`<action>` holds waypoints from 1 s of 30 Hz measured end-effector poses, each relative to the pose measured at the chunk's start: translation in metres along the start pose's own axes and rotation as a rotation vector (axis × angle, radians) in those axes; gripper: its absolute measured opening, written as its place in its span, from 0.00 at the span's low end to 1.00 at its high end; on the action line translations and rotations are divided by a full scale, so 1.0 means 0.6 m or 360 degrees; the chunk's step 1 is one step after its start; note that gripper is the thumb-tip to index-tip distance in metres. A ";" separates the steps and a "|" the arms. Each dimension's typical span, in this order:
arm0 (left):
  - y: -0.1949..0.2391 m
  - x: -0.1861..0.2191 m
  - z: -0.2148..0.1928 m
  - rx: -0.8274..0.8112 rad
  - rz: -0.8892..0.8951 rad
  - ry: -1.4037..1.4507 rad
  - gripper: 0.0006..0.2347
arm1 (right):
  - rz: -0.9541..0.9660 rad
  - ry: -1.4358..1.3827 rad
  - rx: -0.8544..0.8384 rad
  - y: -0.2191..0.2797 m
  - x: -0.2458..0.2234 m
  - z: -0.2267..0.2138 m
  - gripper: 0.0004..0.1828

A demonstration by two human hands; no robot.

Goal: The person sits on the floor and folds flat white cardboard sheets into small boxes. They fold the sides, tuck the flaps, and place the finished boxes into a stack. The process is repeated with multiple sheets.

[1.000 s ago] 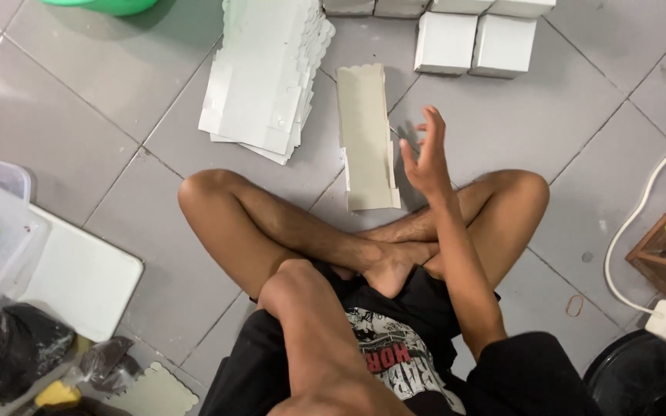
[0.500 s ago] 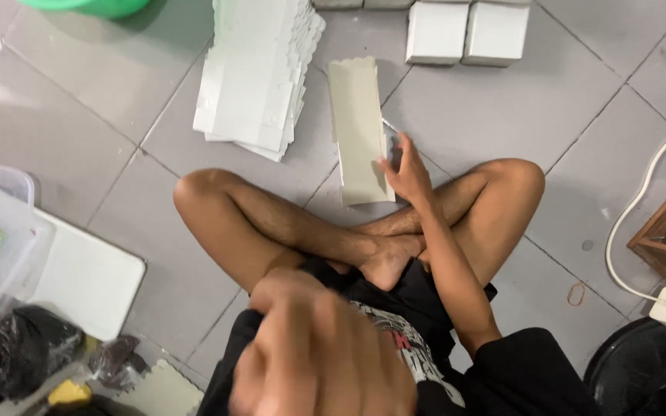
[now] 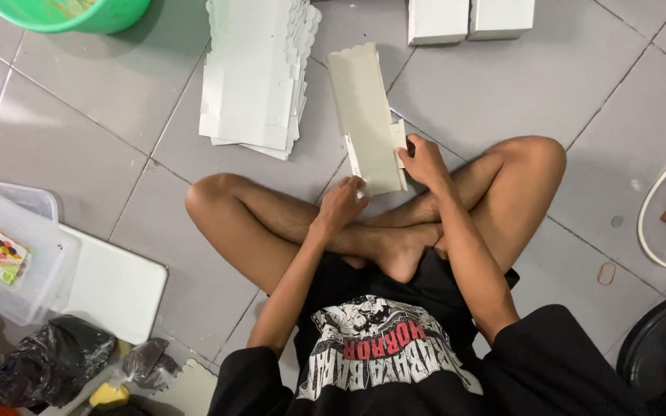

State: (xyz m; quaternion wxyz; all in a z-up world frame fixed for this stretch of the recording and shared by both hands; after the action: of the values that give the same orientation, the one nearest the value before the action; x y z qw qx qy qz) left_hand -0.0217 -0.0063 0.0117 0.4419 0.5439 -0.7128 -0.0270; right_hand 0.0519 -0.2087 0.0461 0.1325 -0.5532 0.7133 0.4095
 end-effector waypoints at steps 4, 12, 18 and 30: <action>0.001 0.046 -0.006 0.0079 0.0158 -0.0096 0.19 | 0.0084 -0.0047 -0.0011 0.031 -0.030 -0.017 0.15; -0.002 0.092 0.024 0.0027 0.0258 -0.0232 0.24 | 0.0284 -0.0125 -0.0171 0.026 -0.002 0.014 0.16; -0.011 0.112 0.043 0.0026 0.0239 -0.0075 0.24 | 0.0292 -0.0116 -0.0179 0.034 -0.006 0.011 0.14; -0.006 0.174 -0.081 0.0193 0.0147 0.0431 0.30 | -0.0213 -0.0396 0.0172 0.043 -0.040 -0.048 0.11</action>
State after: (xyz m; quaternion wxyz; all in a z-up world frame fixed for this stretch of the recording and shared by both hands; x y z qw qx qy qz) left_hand 0.0113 -0.0698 0.1019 0.5011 0.5349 -0.6713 0.1099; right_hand 0.0449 -0.2124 0.0908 0.2766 -0.5365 0.6738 0.4262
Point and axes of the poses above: each hand's wrist, its own y-axis away from the middle knuckle, its own z-axis out of the palm, x = y × z, the point moved 10 cm from there along -y, towards the middle knuckle, and after that the axes turned 8 degrees about z, right-handed, at the moved point
